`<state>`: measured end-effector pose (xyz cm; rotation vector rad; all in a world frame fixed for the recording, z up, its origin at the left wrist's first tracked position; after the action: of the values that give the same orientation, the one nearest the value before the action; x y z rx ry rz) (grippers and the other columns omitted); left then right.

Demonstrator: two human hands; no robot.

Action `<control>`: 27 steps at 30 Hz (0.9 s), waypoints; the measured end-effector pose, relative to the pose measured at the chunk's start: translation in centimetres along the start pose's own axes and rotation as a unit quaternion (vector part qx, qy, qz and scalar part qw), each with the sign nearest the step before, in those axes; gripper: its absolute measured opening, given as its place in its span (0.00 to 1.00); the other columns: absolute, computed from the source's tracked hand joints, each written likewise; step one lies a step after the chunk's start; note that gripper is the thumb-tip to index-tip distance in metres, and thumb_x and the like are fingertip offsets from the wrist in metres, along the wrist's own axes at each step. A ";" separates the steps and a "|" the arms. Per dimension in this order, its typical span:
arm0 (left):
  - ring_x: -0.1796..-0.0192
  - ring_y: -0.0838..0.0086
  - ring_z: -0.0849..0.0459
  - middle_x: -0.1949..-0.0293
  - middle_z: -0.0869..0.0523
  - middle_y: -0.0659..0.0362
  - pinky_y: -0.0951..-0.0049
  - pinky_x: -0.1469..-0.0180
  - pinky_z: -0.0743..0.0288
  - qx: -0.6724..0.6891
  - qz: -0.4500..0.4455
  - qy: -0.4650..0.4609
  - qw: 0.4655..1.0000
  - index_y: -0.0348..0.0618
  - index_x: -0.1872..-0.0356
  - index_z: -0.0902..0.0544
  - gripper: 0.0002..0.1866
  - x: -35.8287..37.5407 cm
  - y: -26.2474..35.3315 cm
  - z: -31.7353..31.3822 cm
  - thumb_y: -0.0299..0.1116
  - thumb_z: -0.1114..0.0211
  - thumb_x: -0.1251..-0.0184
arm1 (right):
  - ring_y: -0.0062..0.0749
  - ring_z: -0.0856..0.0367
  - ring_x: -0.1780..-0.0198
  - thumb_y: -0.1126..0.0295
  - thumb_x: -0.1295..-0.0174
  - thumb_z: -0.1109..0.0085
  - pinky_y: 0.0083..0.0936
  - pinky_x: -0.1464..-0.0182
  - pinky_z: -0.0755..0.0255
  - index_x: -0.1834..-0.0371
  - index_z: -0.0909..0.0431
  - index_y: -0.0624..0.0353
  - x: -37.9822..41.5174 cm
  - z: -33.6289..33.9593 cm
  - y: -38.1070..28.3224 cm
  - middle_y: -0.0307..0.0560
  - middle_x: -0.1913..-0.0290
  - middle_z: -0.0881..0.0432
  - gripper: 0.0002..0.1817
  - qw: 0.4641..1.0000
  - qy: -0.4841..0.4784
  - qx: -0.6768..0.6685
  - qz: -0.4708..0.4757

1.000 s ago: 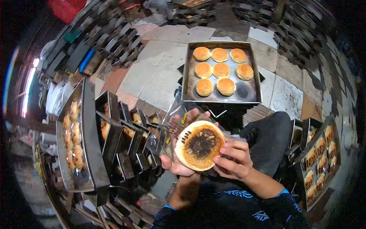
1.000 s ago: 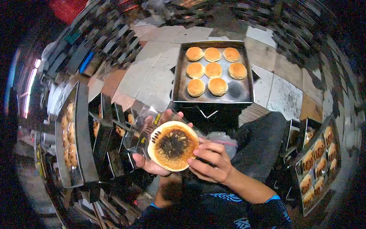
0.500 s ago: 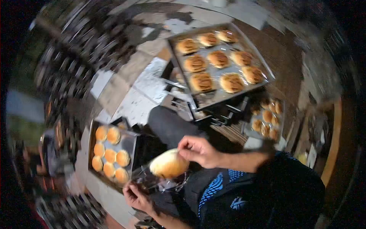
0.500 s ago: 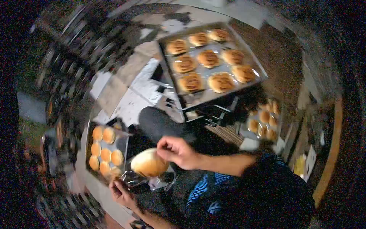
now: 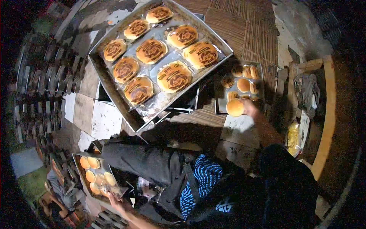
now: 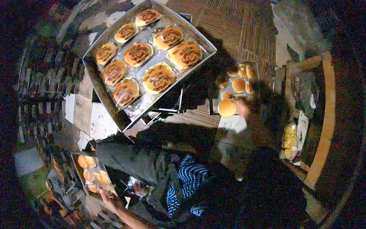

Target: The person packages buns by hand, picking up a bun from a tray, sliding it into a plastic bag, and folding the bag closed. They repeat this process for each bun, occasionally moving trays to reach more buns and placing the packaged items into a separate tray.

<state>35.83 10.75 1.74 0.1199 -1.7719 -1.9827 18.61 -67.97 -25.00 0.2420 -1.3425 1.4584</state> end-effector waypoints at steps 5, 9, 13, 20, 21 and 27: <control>0.46 0.65 0.19 0.46 0.18 0.52 0.65 0.49 0.22 -0.025 0.022 0.009 0.999 0.36 0.38 0.27 0.26 0.0 4.7 1.5 0.46 0.40 0.28 | 0.44 0.20 0.58 0.54 0.31 0.52 0.45 0.56 0.24 0.41 0.30 0.53 -6.2 -6.8 8.6 0.50 0.54 0.20 0.21 0.936 0.093 -0.315 -0.129; 0.43 0.62 0.22 0.41 0.22 0.49 0.61 0.40 0.29 -0.075 0.003 0.064 0.995 0.35 0.35 0.29 0.29 -0.1 8.1 2.5 0.48 0.44 0.27 | 0.56 0.30 0.40 0.60 0.46 0.47 0.53 0.40 0.34 0.42 0.27 0.58 -11.1 -15.3 17.0 0.57 0.39 0.26 0.27 0.912 -0.019 0.406 0.053; 0.39 0.61 0.25 0.35 0.29 0.48 0.60 0.38 0.30 -0.129 -0.068 0.015 0.989 0.31 0.33 0.33 0.30 -0.9 10.0 2.1 0.46 0.45 0.26 | 0.55 0.42 0.30 0.48 0.47 0.39 0.46 0.27 0.48 0.33 0.35 0.63 0.1 -17.4 11.8 0.57 0.30 0.38 0.41 0.861 -0.003 0.505 0.059; 0.37 0.58 0.26 0.34 0.29 0.48 0.58 0.37 0.29 -0.152 -0.058 -0.016 0.987 0.36 0.29 0.35 0.32 -4.4 7.9 4.3 0.48 0.46 0.26 | 0.50 0.34 0.38 0.55 0.45 0.38 0.41 0.36 0.39 0.36 0.32 0.59 5.3 -15.4 17.8 0.55 0.38 0.31 0.34 0.820 -0.104 0.558 -0.075; 0.36 0.59 0.26 0.34 0.28 0.48 0.59 0.35 0.30 -0.193 -0.109 0.000 0.975 0.36 0.28 0.37 0.33 -4.3 7.7 5.1 0.48 0.47 0.26 | 0.49 0.33 0.39 0.56 0.45 0.38 0.40 0.37 0.38 0.36 0.31 0.59 3.6 -15.8 17.4 0.55 0.39 0.30 0.34 0.826 -0.090 0.551 -0.071; 0.46 0.68 0.22 0.37 0.25 0.52 0.71 0.53 0.25 -0.219 -0.099 0.028 0.970 0.41 0.27 0.37 0.34 -3.2 6.3 6.9 0.46 0.43 0.29 | 0.44 0.27 0.45 0.62 0.46 0.37 0.36 0.44 0.32 0.39 0.28 0.57 0.4 -15.1 16.0 0.53 0.45 0.25 0.29 0.863 -0.030 0.501 -0.060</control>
<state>37.90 18.01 8.13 0.2106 -1.2911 -2.4385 13.35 -52.02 -39.18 1.0245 -0.4745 1.9328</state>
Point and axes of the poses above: each hand's wrist, its own x-axis away from the middle knuckle, its own z-axis out of the back of the hand, y = z × x, the point moved 6 cm from there along -x, towards the middle knuckle
